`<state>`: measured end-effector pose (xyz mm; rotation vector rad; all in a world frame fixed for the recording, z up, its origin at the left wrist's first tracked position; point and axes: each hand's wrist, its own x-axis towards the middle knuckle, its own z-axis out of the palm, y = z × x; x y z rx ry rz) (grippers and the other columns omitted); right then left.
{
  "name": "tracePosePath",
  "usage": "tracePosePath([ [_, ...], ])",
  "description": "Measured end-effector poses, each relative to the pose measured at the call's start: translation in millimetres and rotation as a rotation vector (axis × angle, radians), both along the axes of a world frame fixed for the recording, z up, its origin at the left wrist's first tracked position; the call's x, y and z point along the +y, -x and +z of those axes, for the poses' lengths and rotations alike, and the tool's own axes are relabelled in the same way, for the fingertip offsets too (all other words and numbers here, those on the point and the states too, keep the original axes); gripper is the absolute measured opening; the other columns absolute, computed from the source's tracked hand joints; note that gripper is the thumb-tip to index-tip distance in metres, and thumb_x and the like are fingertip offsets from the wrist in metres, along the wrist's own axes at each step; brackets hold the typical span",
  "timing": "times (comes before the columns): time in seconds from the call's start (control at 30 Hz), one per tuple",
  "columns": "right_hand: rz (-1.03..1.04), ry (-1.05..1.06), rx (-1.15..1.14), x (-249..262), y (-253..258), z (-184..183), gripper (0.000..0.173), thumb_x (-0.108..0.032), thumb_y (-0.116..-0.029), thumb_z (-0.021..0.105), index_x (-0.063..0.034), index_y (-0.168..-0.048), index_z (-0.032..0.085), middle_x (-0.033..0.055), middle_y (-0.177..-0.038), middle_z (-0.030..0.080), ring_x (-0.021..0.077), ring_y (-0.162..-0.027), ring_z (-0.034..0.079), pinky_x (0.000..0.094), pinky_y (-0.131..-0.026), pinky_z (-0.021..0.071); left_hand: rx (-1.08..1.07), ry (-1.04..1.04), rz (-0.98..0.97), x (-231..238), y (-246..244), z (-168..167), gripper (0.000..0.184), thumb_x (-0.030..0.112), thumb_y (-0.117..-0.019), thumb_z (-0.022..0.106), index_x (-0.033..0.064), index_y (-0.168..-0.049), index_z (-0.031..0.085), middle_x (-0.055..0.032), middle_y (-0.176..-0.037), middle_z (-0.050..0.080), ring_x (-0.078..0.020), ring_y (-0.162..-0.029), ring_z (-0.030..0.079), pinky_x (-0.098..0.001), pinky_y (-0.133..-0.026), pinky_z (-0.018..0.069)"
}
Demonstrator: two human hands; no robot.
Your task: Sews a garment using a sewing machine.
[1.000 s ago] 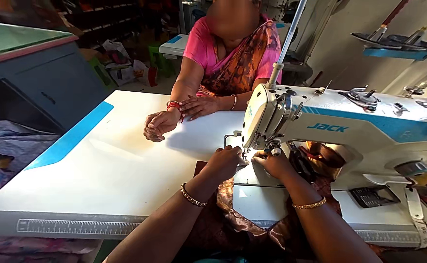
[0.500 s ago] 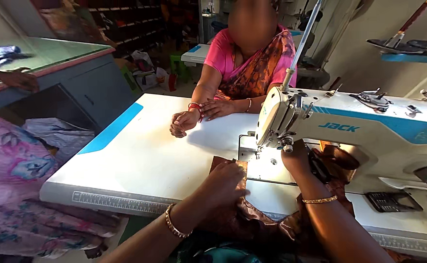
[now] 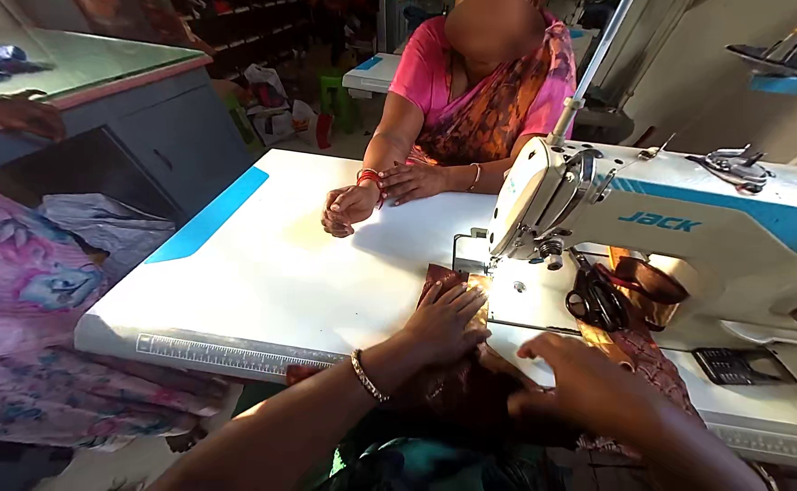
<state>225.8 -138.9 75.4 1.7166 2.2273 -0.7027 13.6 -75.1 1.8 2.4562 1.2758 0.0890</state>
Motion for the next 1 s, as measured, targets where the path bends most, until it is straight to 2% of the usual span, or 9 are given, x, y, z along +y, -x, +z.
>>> tracePosePath([
  [0.1, -0.106, -0.116, -0.140, -45.9, -7.9, -20.4, 0.094, -0.027, -0.0799, 0.087, -0.0132, -0.159, 0.039, 0.0231, -0.160, 0.037, 0.0547, -0.150, 0.021, 0.0838, -0.106, 0.0201, -0.050, 0.080, -0.095, 24.5, 11.5, 4.9, 0.065, 0.046, -0.1077, 0.046, 0.0140, -0.163, 0.031, -0.0027, -0.170, 0.026, -0.0250, -0.159, 0.016, -0.0602, -0.125, 0.0022],
  [0.2, -0.197, -0.340, -0.147, -55.7, -32.9, -61.2, 0.103, 0.013, -0.0701, 0.081, -0.0148, -0.160, 0.039, 0.0275, -0.152, 0.044, 0.0615, -0.142, 0.029, 0.0852, -0.095, 0.0303, -0.111, 0.268, -0.184, 41.0, 22.8, 19.1, 0.073, 0.034, -0.1012, 0.063, 0.0097, -0.162, 0.030, -0.0092, -0.171, 0.021, -0.0292, -0.160, 0.008, -0.0628, -0.123, -0.0050],
  [0.3, -0.148, -0.251, -0.109, -55.8, -46.9, -53.2, 0.096, 0.019, -0.0733, 0.074, -0.0155, -0.157, 0.043, 0.0278, -0.139, 0.054, 0.0565, -0.131, 0.046, 0.0708, -0.098, 0.0441, -0.155, 0.347, -0.211, 45.5, 25.1, 23.6, 0.065, 0.023, -0.1007, 0.061, 0.0124, -0.160, 0.037, -0.0112, -0.171, 0.019, -0.0314, -0.160, 0.005, -0.0649, -0.122, -0.0071],
  [0.4, -0.039, -0.589, 0.074, -57.2, -57.7, -36.8, 0.056, 0.026, -0.0722, 0.069, -0.0001, -0.122, 0.071, 0.0251, -0.121, 0.069, 0.0498, -0.110, 0.066, 0.0661, -0.092, 0.0522, -0.210, 0.363, -0.169, 38.7, 20.7, 24.7, 0.053, 0.018, -0.1066, 0.035, 0.0086, -0.158, 0.039, -0.0127, -0.171, 0.022, -0.0322, -0.160, 0.006, -0.0677, -0.121, -0.0074],
  [0.57, 0.192, -1.304, 0.019, -8.1, -73.0, -5.3, 0.022, 0.016, -0.0865, 0.055, 0.0077, -0.102, 0.070, 0.0252, -0.089, 0.063, 0.0470, -0.087, 0.064, 0.0611, -0.079, 0.0492, -0.147, 0.387, 0.130, 6.3, -11.6, 41.4, 0.050, 0.022, -0.1142, 0.021, 0.0098, -0.162, 0.030, -0.0094, -0.172, 0.016, -0.0312, -0.160, 0.003, -0.0675, -0.122, -0.0049],
  [0.67, 0.253, -1.056, 0.015, 39.4, -101.9, -25.6, 0.022, 0.018, -0.0882, 0.060, 0.0064, -0.103, 0.072, 0.0274, -0.103, 0.068, 0.0489, -0.102, 0.066, 0.0653, -0.090, 0.0508, -0.239, 0.362, 0.253, -2.1, -21.7, 27.0, 0.053, 0.023, -0.1126, 0.023, 0.0085, -0.163, 0.025, -0.0106, -0.173, 0.010, -0.0331, -0.160, -0.003, -0.0702, -0.119, -0.0106],
  [0.73, 0.145, -0.717, 0.048, 56.8, -115.6, -44.3, 0.032, 0.012, -0.0941, 0.061, 0.0003, -0.123, 0.071, 0.0257, -0.130, 0.064, 0.0464, -0.123, 0.060, 0.0644, -0.104, 0.0464, -0.284, 0.338, 0.337, -8.9, -20.6, 26.6, 0.053, 0.020, -0.1121, 0.027, 0.0075, -0.163, 0.024, -0.0114, -0.173, 0.013, -0.0337, -0.160, 0.000, -0.0696, -0.120, -0.0097],
  [0.93, 0.039, -0.761, 0.213, 30.8, -81.1, -42.9, 0.052, 0.020, -0.0865, 0.061, -0.0043, -0.132, 0.068, 0.0201, -0.142, 0.060, 0.0427, -0.130, 0.058, 0.0646, -0.103, 0.0480, -0.319, 0.182, 0.286, -6.6, 4.4, 22.4, 0.050, 0.013, -0.0990, 0.057, 0.0115, -0.149, 0.051, -0.0125, -0.165, 0.035, -0.0345, -0.156, 0.024, -0.0733, -0.119, 0.0118],
  [1.0, -0.051, -0.728, 0.234, 23.2, -63.6, -51.3, 0.049, 0.014, -0.0900, 0.060, -0.0065, -0.133, 0.067, 0.0187, -0.145, 0.057, 0.0410, -0.127, 0.061, 0.0608, -0.100, 0.0526, -0.227, 0.167, 0.168, -5.6, 6.2, 28.6, 0.053, 0.016, -0.0985, 0.059, 0.0158, -0.151, 0.050, -0.0080, -0.169, 0.026, -0.0292, -0.159, 0.015, -0.0690, -0.123, 0.0064],
])
